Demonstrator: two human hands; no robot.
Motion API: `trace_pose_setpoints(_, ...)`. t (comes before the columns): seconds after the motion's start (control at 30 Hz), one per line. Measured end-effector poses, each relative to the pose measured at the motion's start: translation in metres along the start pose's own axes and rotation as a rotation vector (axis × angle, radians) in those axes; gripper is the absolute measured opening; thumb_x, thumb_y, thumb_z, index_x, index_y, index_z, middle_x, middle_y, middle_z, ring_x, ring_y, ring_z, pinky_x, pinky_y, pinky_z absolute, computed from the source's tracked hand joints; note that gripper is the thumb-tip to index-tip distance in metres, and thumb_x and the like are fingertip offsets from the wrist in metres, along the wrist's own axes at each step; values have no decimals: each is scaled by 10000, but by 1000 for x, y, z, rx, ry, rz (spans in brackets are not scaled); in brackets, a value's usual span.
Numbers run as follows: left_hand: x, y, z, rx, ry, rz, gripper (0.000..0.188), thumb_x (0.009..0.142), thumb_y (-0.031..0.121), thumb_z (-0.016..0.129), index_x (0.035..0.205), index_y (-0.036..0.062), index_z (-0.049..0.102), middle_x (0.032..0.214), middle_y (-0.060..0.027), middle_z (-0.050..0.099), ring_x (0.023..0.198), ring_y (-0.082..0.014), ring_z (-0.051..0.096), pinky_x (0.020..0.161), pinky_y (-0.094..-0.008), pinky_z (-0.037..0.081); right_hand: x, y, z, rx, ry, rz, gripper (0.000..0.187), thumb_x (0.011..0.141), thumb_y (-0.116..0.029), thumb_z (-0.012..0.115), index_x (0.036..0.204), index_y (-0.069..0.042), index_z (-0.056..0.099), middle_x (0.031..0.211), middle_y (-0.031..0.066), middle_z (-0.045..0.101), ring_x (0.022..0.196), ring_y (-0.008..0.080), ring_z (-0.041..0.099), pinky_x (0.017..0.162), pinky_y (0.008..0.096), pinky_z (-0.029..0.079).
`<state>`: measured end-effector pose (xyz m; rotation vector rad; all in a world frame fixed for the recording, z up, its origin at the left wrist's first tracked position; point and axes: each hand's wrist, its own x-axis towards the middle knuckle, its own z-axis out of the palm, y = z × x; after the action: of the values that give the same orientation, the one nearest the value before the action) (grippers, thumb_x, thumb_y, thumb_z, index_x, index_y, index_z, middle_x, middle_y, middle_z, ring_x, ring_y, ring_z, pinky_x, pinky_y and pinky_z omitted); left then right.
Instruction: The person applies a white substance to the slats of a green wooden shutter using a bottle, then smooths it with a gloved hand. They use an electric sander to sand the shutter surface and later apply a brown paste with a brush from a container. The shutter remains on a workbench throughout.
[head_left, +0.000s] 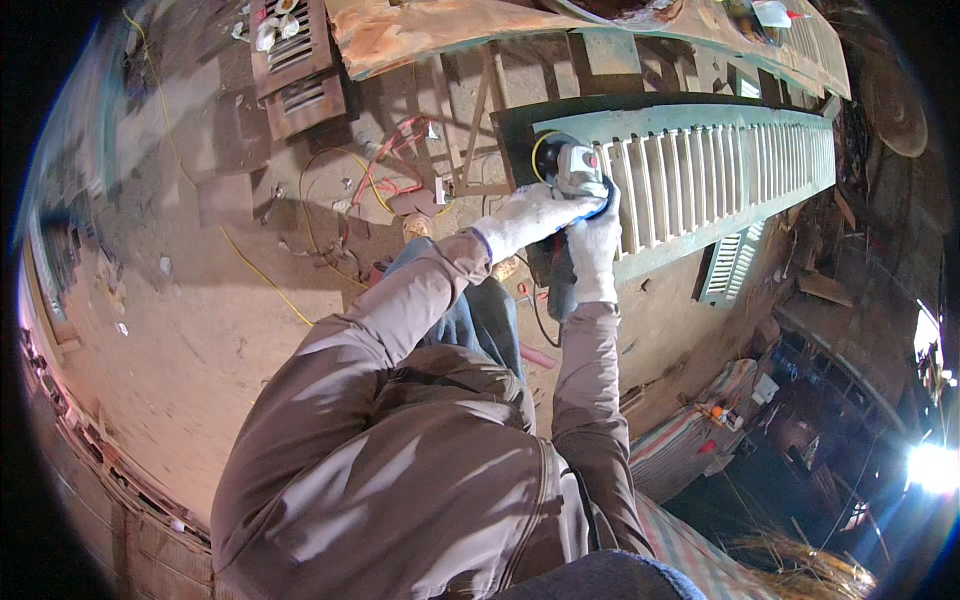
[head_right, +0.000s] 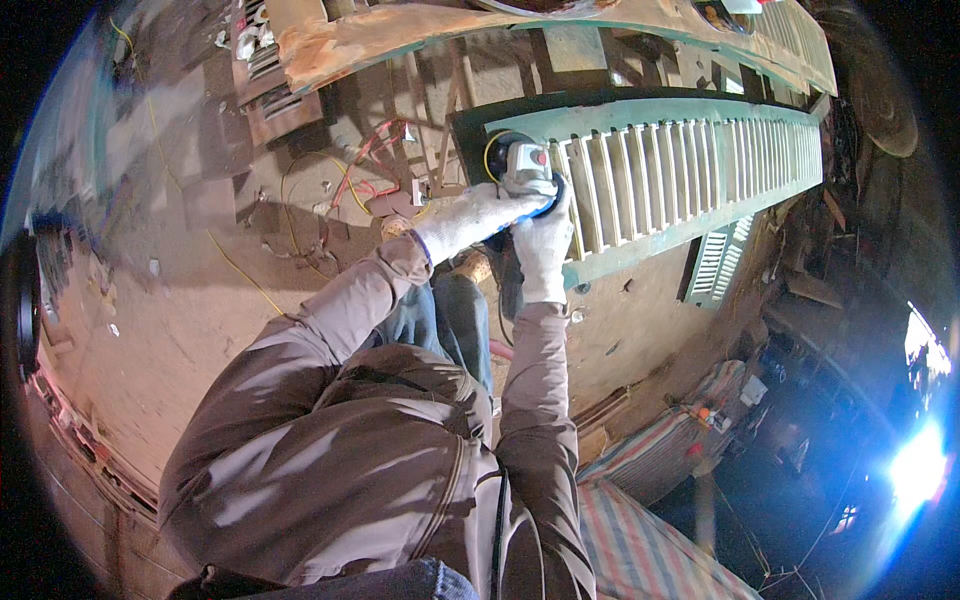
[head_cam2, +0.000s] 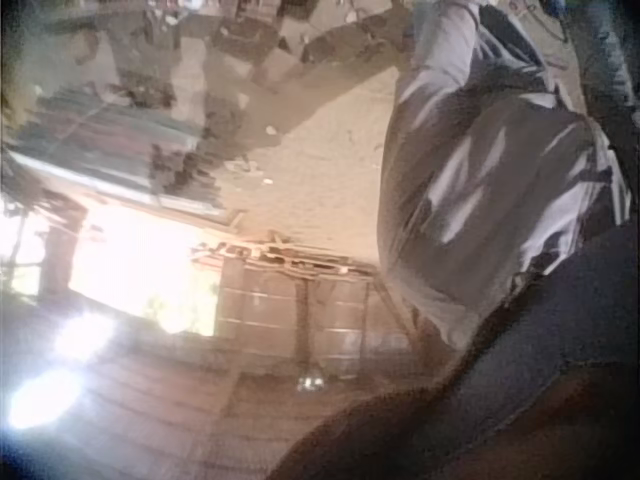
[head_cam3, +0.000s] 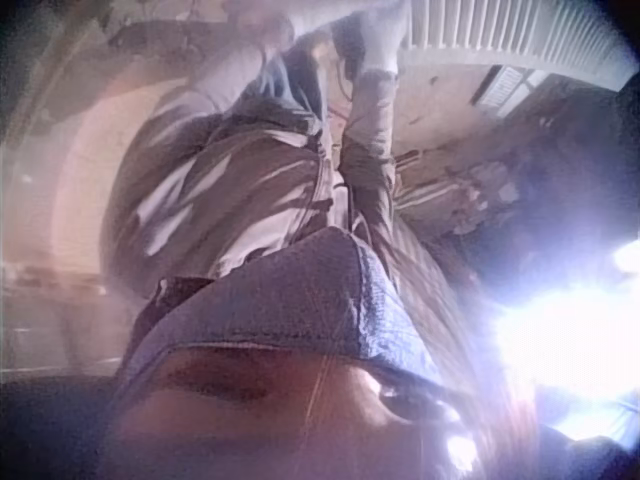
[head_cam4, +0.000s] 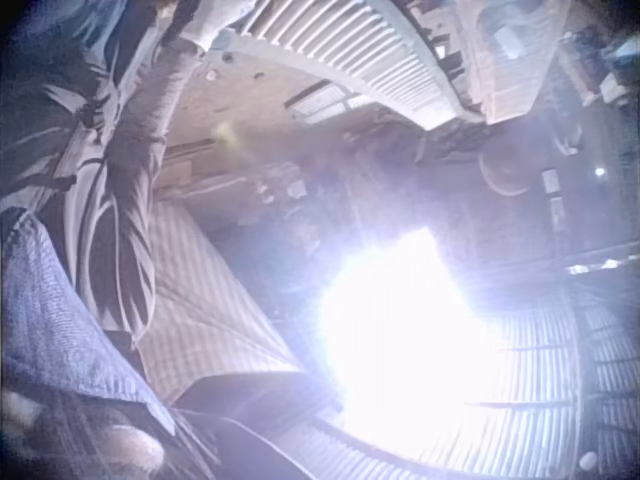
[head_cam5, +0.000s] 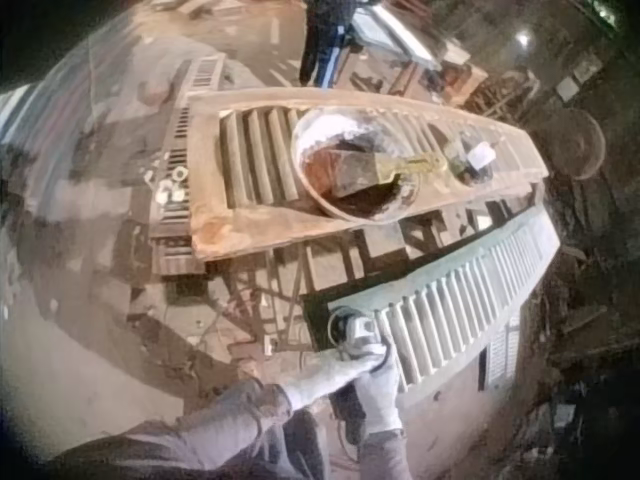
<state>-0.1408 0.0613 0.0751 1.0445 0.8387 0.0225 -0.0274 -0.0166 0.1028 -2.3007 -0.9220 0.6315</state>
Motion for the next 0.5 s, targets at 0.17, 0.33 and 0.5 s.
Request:
trace_pose_setpoints(0.17, 19, -1, 12, 105, -49, 118, 603, 894, 646, 663, 1163, 114, 753, 949, -74, 764, 898, -178, 719, 835, -323, 536, 6, 19, -9, 58, 31, 63, 684, 813, -319, 827, 1394, -99, 542, 1192, 227, 706, 1095, 339, 705, 919, 438, 538)
trace_pose_setpoints(0.33, 0, -47, 64, 62, -110, 117, 392, 949, 476, 681, 1189, 171, 742, 1124, -63, 737, 1001, -184, 714, 895, -315, 549, -52, 62, -23, 130, 100, 71, 702, 824, -260, 807, 1422, -53, 502, 1171, 206, 706, 1073, 261, 689, 924, 393, 534)
trace_pose_setpoints(0.5, -44, -44, 84, 291, -270, 4, 561, 900, 635, 656, 1191, 161, 721, 921, -128, 749, 810, -277, 745, 759, -396, 577, -112, 96, -31, 387, 177, 226, 705, 811, -172, 832, 1423, -57, 503, 1246, 142, 673, 1113, 209, 649, 951, 357, 521)
